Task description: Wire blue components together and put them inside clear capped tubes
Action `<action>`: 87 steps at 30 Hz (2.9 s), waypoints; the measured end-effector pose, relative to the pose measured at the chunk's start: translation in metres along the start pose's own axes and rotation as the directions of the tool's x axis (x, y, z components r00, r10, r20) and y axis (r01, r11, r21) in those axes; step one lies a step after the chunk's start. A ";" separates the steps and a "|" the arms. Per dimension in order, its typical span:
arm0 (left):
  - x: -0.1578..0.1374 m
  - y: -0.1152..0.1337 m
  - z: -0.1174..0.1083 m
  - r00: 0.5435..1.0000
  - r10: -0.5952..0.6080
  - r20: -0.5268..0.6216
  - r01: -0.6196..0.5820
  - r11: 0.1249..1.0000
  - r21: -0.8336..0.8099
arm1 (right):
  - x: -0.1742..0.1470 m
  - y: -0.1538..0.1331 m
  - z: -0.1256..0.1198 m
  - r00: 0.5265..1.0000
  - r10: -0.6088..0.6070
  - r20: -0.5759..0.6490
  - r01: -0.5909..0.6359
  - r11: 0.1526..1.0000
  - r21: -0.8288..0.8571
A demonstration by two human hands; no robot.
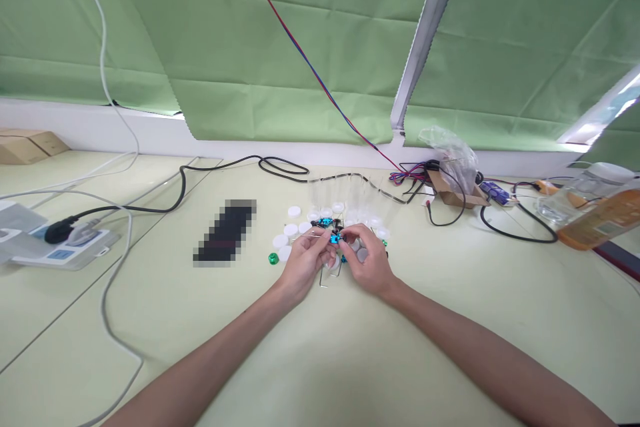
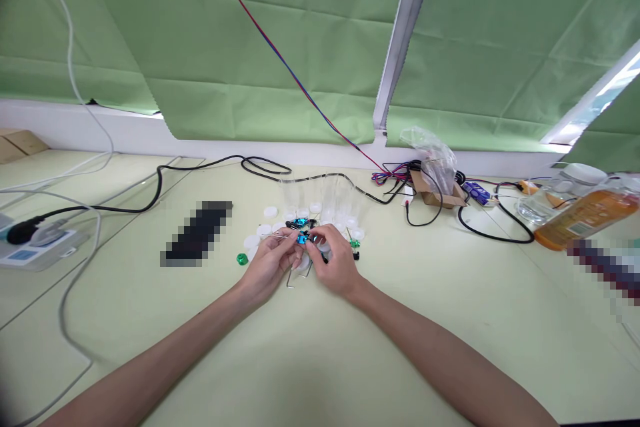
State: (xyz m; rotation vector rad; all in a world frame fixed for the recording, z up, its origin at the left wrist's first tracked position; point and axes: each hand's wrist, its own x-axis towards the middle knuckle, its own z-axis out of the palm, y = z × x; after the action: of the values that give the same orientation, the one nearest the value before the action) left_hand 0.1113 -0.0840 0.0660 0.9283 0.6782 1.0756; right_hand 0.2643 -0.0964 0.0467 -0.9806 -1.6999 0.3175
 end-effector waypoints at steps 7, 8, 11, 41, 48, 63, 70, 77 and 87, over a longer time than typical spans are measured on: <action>0.000 -0.002 -0.002 1.000 0.000 0.001 0.000 1.000 -0.007 | -0.001 0.004 0.002 0.998 0.055 -0.007 -0.055 0.998 0.024; 0.000 -0.003 -0.002 1.000 0.000 0.000 0.000 1.000 -0.009 | -0.001 0.005 0.003 0.997 0.074 -0.004 -0.074 0.997 0.025; 0.001 -0.003 -0.003 1.000 -0.010 -0.001 0.010 1.000 -0.014 | -0.001 0.004 0.003 0.994 0.113 0.012 -0.113 0.993 0.020; 0.000 -0.002 0.000 1.000 0.006 0.007 -0.006 1.000 -0.005 | -0.001 0.003 0.002 0.999 0.038 -0.013 -0.038 0.999 -0.015; 0.000 -0.002 0.000 1.000 0.000 -0.002 0.000 1.000 -0.007 | 0.000 0.004 0.003 0.995 0.100 -0.008 -0.100 0.995 0.003; 0.000 -0.001 0.001 1.000 0.008 -0.013 -0.009 1.000 -0.013 | 0.000 0.004 0.003 0.996 0.085 -0.005 -0.085 0.996 0.013; 0.001 0.000 0.000 1.000 0.013 -0.011 -0.013 1.000 0.012 | 0.001 0.000 0.002 0.999 0.036 0.000 -0.036 0.999 -0.015; 0.000 0.000 0.000 1.000 0.011 -0.007 -0.010 1.000 0.017 | -0.001 0.004 0.004 0.998 0.065 -0.008 -0.064 0.998 0.029; -0.001 0.001 0.001 1.000 0.006 -0.014 -0.006 1.000 0.018 | 0.001 0.001 0.002 0.999 0.042 -0.007 -0.042 0.999 -0.005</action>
State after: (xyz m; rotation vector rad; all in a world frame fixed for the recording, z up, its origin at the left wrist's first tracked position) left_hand 0.1120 -0.0848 0.0671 0.9395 0.6977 1.0833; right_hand 0.2629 -0.0943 0.0455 -1.0208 -1.6761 0.3371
